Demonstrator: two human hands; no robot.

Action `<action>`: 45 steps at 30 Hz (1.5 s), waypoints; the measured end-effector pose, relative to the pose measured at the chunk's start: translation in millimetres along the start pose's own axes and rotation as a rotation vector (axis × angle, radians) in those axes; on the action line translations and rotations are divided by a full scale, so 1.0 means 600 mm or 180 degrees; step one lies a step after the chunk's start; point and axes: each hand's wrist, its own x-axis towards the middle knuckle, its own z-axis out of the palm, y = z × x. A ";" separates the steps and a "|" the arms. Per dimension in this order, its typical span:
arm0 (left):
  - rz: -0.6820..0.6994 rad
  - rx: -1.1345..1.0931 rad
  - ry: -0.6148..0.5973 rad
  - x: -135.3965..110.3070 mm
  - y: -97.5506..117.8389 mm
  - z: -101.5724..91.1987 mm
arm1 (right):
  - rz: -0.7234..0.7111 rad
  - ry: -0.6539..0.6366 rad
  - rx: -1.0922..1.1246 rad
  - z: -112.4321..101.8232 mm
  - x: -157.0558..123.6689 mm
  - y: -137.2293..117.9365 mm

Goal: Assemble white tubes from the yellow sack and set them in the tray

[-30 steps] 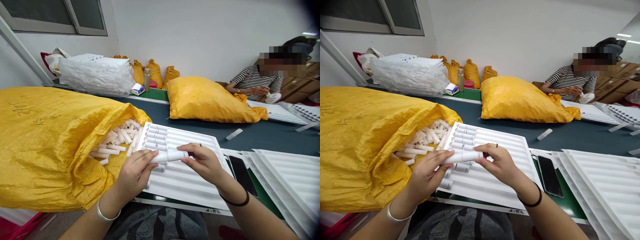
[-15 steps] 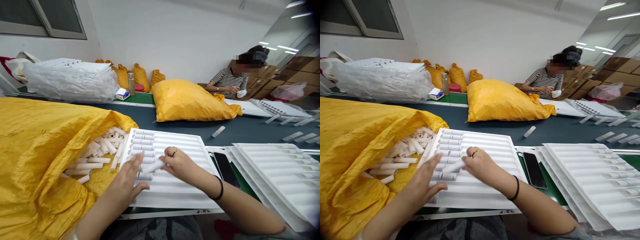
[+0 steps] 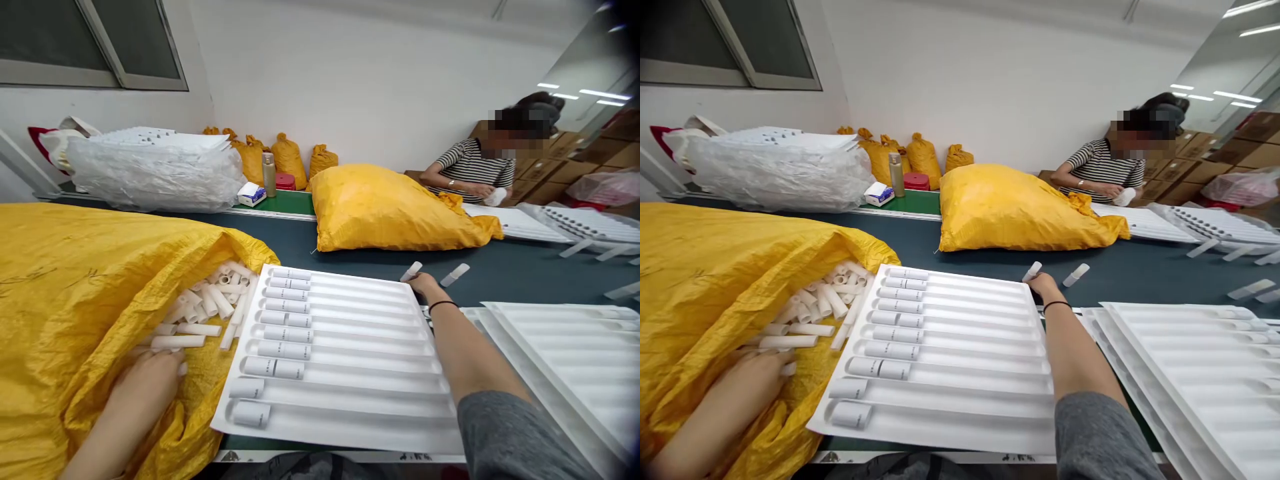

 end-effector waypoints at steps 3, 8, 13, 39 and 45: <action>-0.0050 -0.0420 0.0337 0.003 0.021 -0.016 | -0.0069 -0.0402 -0.0364 -0.040 -0.015 -0.019; -0.0137 -0.1688 0.1135 0.008 0.092 -0.050 | -0.1511 -0.0615 -0.0213 -0.011 -0.168 -0.110; 0.0462 -0.2224 0.1633 0.031 0.170 -0.069 | -0.4291 -0.1152 -0.0316 0.120 -0.368 -0.178; 0.1826 -0.1588 0.1421 0.011 0.214 -0.123 | -0.5090 0.0100 0.1719 0.001 -0.373 -0.192; 0.1181 -0.2224 0.0945 0.003 0.193 -0.126 | -0.4615 0.0439 0.2031 -0.001 -0.359 -0.183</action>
